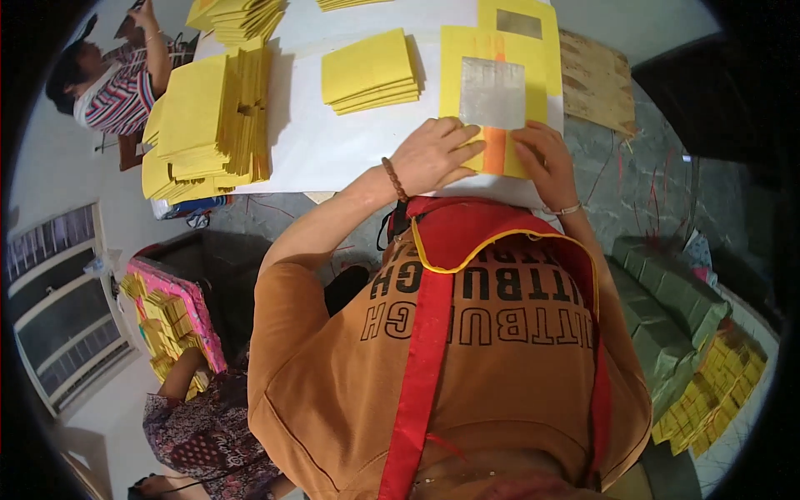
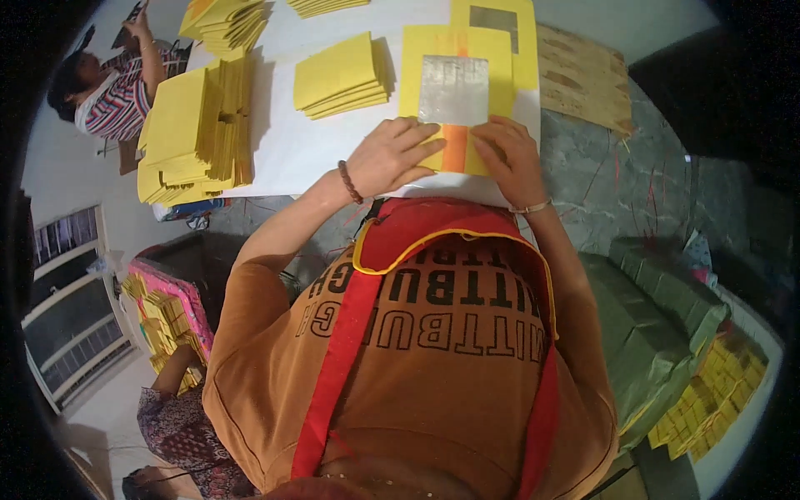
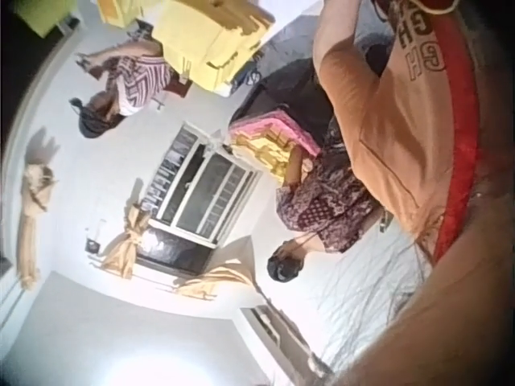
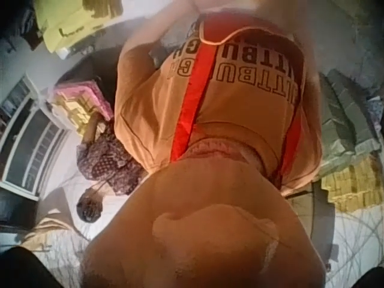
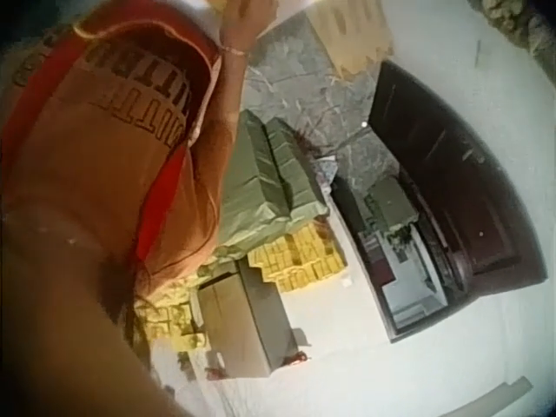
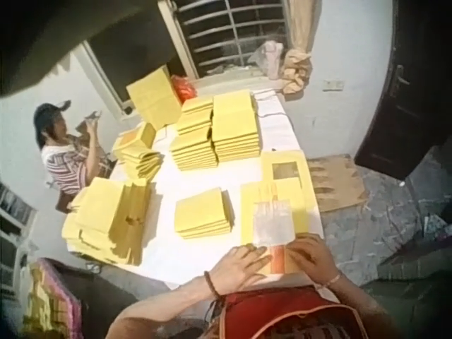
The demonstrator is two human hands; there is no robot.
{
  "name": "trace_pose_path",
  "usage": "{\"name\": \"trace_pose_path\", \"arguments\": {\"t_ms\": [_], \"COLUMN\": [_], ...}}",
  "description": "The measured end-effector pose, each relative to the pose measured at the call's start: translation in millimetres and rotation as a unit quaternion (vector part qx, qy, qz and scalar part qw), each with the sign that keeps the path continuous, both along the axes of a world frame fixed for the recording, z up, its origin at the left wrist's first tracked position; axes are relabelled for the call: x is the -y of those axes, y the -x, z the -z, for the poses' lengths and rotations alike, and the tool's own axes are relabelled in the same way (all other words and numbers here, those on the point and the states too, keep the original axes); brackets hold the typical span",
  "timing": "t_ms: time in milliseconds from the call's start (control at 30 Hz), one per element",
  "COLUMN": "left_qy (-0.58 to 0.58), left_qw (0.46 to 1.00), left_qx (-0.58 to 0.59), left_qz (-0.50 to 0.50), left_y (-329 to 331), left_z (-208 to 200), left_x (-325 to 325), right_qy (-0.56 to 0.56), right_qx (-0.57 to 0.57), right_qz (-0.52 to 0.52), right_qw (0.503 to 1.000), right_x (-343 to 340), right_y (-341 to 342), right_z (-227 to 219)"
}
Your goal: Placing foil inserts onto yellow paper sheets and stacking the finished joss paper.
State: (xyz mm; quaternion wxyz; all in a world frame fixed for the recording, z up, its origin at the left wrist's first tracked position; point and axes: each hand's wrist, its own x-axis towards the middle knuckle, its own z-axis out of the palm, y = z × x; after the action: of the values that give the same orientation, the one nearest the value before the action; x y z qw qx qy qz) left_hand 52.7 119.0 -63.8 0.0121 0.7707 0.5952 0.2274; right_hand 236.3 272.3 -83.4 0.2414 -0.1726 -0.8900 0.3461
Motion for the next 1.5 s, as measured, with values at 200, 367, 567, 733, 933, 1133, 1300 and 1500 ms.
{"name": "trace_pose_path", "arguments": {"t_ms": [200, 367, 567, 733, 933, 1133, 1300, 1500], "left_qy": [0.022, 0.127, 0.185, 0.168, 0.176, 0.18, 0.193, 0.089], "left_qw": [0.986, 0.958, 0.929, 0.919, 0.908, 0.908, 0.902, 0.961], "left_qx": [0.166, 0.249, 0.305, 0.345, 0.367, 0.365, 0.369, 0.259], "left_qz": [-0.005, -0.062, -0.098, -0.089, -0.099, -0.103, -0.115, -0.049], "left_y": [8, 16, 19, 20, 22, 21, 22, 30], "left_z": [-9, -14, -13, -9, -1, -3, -1, -16], "left_x": [-7, -16, -19, -19, -20, -21, -20, -14], "right_qy": [0.196, 0.327, 0.318, 0.322, 0.324, 0.354, 0.275, 0.356], "right_qx": [-0.049, -0.093, -0.077, -0.082, -0.085, -0.093, -0.064, -0.019], "right_qz": [0.016, -0.015, -0.008, 0.005, 0.0, -0.022, 0.007, 0.047], "right_qw": [0.979, 0.94, 0.945, 0.943, 0.942, 0.93, 0.959, 0.933], "right_x": [-10, -10, -10, -9, -10, -12, -10, -17], "right_y": [-3, -7, -5, -5, -5, -8, -5, -3], "right_z": [11, 7, 6, 5, 5, 10, 13, 21]}}
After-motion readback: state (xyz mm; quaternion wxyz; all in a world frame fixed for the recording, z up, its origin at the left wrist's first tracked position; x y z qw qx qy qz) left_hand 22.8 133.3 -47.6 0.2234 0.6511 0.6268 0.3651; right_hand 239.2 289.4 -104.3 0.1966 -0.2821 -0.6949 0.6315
